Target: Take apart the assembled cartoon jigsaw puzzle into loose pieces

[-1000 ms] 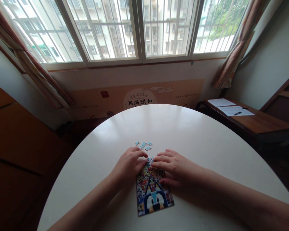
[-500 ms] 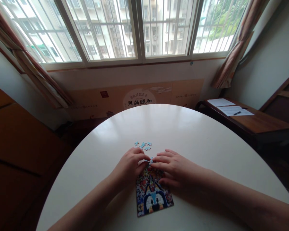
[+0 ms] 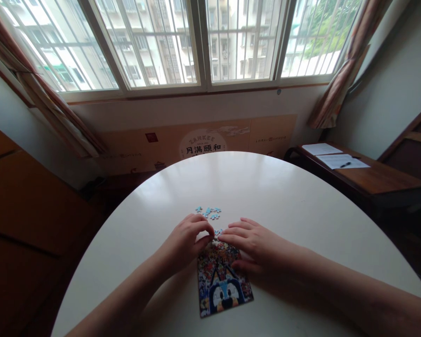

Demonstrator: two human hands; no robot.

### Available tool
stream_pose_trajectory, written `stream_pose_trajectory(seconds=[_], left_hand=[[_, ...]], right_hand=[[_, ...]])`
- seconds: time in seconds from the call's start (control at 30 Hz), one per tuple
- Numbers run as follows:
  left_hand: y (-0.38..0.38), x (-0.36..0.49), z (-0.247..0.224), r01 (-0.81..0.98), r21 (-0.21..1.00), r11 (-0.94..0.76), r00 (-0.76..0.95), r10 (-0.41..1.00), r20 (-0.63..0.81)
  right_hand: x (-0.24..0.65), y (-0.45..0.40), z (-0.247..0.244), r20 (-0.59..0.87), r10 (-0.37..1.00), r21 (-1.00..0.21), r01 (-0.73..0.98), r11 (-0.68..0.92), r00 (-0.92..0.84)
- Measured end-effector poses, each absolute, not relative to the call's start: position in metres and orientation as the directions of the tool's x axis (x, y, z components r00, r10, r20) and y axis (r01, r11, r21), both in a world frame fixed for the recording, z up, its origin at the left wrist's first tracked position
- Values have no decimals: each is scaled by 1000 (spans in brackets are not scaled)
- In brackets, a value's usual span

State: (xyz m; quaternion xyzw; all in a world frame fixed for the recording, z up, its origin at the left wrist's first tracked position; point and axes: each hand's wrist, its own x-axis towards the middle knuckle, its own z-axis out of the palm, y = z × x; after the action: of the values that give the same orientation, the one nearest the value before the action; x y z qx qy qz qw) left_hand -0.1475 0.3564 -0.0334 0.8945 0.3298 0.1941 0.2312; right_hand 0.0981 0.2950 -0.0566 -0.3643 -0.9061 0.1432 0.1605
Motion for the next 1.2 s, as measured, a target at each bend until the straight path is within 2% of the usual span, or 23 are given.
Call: stream_pose_trajectory(seconds=[0.2,0.37,0.7,0.8,0.9,1.03,1.2], left_hand=[[359,-149,-32,509,574,-641,645,726,239],[370,-156,-35,620,515,-591,514,803,302],[396,-167,-47,792,351,-500,363,848,387],[386,-165,-42,791,277,-545,397,803,444],[371,-156,-38,730,214,-649,517,729,449],[358,-146,-37,655,162,-738,654,661,368],[358,-146,-38,676,98,-731,685,671,283]], right_hand=[[98,294,-56,202,713,-385,615,688,-671],[97,295,-57,224,700,-373,604,704,-678],[97,294,-55,191,713,-381,618,687,-675],[97,295,-55,195,706,-380,611,694,-681],[96,295,-56,202,697,-371,605,705,-688],[96,294,-55,221,697,-355,610,709,-682],[96,295,-55,238,681,-344,596,726,-692]])
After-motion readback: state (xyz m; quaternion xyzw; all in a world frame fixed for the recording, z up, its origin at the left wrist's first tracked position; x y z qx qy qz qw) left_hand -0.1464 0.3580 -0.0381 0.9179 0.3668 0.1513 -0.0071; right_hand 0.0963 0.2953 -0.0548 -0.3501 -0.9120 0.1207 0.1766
